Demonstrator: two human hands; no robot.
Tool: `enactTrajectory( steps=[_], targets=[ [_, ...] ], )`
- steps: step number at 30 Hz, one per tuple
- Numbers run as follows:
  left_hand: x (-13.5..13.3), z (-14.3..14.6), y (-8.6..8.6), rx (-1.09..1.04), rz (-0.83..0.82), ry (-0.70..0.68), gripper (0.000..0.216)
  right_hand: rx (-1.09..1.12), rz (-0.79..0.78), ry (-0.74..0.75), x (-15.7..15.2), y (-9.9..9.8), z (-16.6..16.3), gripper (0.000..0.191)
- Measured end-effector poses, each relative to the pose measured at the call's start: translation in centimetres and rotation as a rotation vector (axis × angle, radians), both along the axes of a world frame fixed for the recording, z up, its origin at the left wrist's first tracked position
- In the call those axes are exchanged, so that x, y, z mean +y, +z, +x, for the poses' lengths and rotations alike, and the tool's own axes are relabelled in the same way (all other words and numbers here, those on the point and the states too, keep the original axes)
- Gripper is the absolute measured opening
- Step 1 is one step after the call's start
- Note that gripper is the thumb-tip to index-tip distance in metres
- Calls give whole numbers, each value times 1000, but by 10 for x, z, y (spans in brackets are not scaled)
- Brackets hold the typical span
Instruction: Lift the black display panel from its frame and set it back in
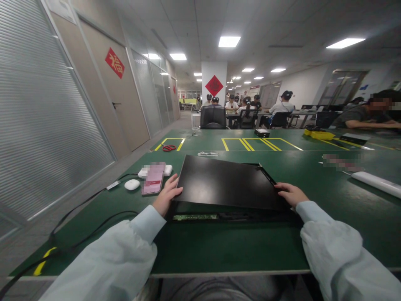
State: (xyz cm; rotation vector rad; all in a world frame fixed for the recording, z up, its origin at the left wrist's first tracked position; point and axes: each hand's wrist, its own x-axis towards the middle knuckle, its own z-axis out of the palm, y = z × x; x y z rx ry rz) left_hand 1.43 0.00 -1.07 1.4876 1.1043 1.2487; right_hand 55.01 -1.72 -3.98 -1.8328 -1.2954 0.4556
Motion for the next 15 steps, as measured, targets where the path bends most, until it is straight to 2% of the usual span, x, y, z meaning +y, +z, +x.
enactTrajectory(
  steps=[6,11,15],
  targets=[
    [-6,7,10,-22,6,4,68,32,-7,14,0,-1,2,29],
    [-4,3,10,30,121,-14,69,156,77,-3,7,-9,3,42],
    [-5,3,12,21,159,-46,68,144,90,-27,8,-12,4,28]
  ],
)
